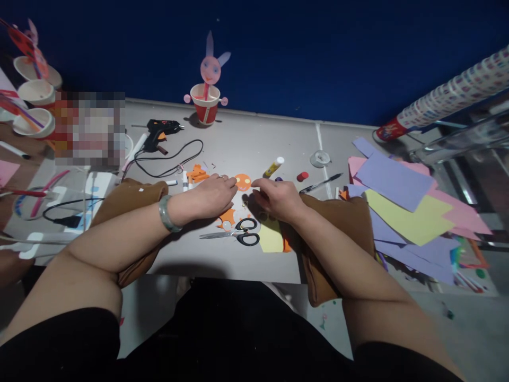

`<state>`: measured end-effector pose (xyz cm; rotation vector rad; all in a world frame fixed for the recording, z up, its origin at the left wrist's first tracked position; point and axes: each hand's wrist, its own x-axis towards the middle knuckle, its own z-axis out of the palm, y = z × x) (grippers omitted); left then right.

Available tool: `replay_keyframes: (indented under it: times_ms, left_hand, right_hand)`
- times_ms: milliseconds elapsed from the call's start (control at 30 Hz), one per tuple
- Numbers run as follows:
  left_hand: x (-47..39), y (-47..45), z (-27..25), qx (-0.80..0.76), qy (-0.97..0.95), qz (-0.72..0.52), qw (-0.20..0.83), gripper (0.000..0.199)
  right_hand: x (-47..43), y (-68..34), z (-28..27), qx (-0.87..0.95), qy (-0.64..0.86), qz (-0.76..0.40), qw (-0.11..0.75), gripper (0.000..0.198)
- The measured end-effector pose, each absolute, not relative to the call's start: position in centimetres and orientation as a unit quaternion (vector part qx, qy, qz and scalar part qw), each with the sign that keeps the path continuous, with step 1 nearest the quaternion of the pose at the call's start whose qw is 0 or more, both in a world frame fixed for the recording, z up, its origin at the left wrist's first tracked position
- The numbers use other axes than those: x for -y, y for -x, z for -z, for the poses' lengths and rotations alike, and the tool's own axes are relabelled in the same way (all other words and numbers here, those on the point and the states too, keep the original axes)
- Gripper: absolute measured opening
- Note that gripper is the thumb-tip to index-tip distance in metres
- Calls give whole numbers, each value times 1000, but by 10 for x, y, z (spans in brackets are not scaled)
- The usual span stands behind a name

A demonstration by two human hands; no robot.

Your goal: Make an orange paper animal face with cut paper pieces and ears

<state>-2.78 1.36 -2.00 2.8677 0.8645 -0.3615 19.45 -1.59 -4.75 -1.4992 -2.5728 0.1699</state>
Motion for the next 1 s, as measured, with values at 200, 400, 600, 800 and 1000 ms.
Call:
replay_keyframes:
  times_ms: [200, 400, 600, 800, 1000]
  left_hand:
    - [-15, 26, 16, -320, -940, 106, 49, 31]
    - [-19, 25, -2, -415, -900, 108, 79, 35]
    - [-18, 24, -14, -379, -888, 176, 191, 28]
    - [-20, 26, -9, -389, -885, 180, 180, 22]
    - [-19, 26, 1, -360, -921, 108, 102, 25]
  right_hand:
    - [10, -199, 49, 828, 526, -141, 136, 16]
    - [8, -202, 51, 834, 499, -177, 156, 20]
    - [7, -202, 51, 837, 508, -167, 118, 23]
    - [6, -203, 51, 836, 518, -159, 84, 20]
    - [8, -202, 52, 851, 514, -97, 51, 35]
